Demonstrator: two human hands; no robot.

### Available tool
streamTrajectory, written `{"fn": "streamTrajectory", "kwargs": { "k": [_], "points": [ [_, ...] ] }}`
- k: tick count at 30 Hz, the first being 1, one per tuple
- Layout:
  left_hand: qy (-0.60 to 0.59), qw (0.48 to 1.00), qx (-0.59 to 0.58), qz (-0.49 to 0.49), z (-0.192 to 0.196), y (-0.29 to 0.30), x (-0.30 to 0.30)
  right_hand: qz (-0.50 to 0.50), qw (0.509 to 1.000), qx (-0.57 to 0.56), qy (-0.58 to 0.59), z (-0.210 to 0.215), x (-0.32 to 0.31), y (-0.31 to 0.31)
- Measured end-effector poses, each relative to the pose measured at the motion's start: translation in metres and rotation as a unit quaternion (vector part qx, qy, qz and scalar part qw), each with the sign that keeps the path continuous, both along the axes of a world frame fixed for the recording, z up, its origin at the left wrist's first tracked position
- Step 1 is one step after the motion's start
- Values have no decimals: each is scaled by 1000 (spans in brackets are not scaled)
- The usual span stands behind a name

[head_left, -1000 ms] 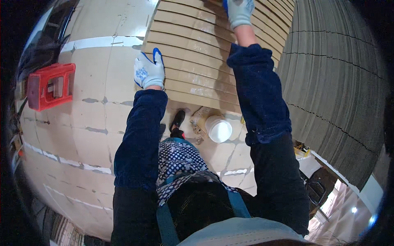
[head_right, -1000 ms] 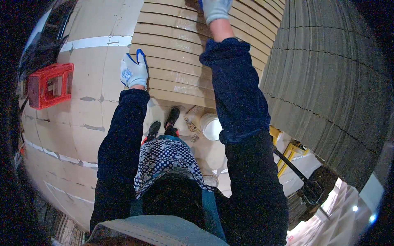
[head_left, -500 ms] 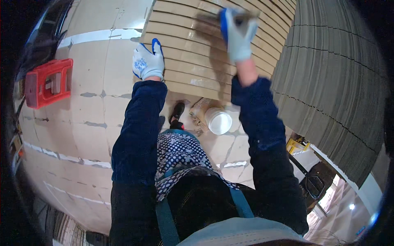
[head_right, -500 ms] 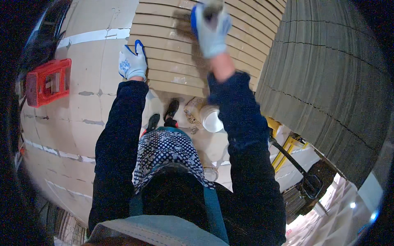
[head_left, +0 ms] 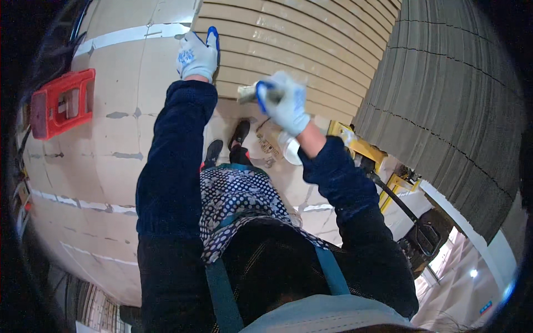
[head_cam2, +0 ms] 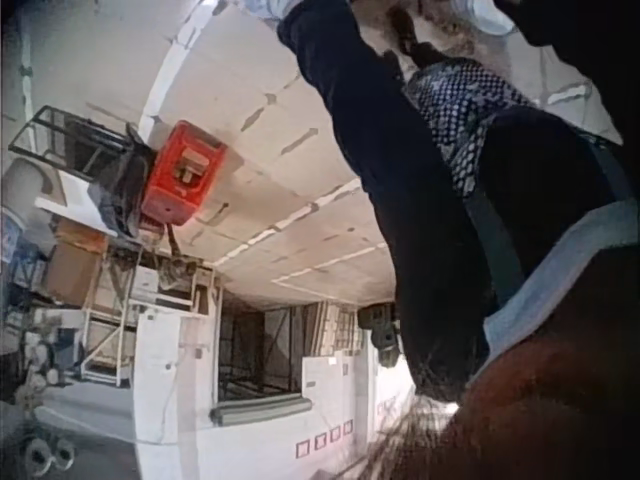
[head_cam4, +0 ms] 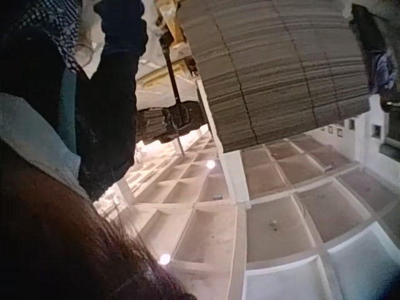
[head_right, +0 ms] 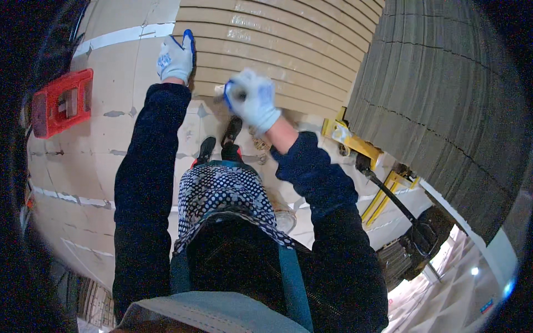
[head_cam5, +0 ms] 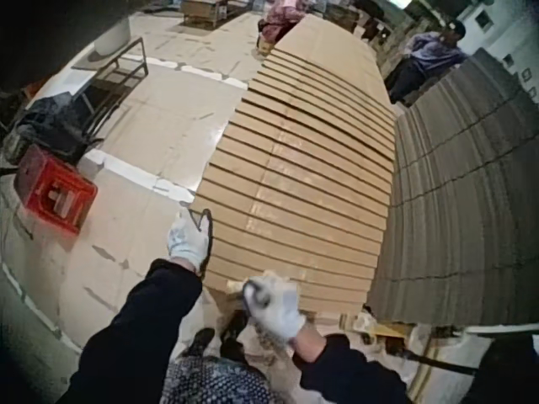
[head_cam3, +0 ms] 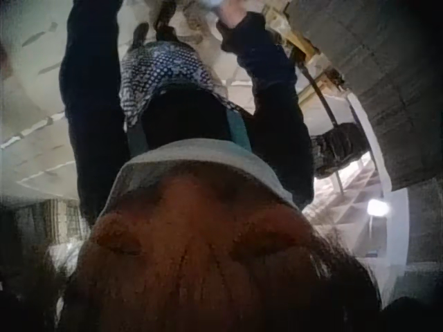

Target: Applying white adhesive to the edges of stacked cardboard sheets using a hand brush.

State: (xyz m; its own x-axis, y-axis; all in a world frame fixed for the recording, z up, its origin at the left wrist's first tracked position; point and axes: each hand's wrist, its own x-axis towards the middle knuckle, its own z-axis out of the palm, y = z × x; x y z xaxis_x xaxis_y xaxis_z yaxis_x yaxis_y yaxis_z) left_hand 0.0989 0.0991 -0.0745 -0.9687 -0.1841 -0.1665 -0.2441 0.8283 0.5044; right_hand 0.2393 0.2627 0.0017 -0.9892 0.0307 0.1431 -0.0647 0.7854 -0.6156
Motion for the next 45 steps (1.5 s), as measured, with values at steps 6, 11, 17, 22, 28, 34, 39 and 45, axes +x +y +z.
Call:
{"fn": "streamTrajectory", "kwargs": {
  "k": [6, 11, 17, 22, 28, 34, 39, 45],
  "points": [
    [2, 1000, 0, -30, -14, -5, -2, -77, 973, 57, 208, 3, -91, 30],
    [17, 1000, 6, -26, -13, -2, 2, 58, 989, 109, 87, -19, -10, -5],
    [69, 997, 8, -25, -10, -2, 2, 22, 996, 21, 82, 6, -3, 4],
    [55, 998, -4, -25, -10, 0, 4, -49, 971, 79, 219, 8, -88, 23],
    [79, 997, 2, -23, -8, 1, 5, 37, 995, 33, 85, -7, 21, -16],
    [58, 998, -4, -19, -9, 0, 5, -105, 981, -76, 142, 2, -7, 57],
    [40, 999, -15, -25, -10, 2, 4, -154, 960, 3, 232, -4, -44, 96],
    [52, 998, -21, -20, -10, 4, 4, -67, 995, -30, 64, -3, 79, 34]
  ]
}}
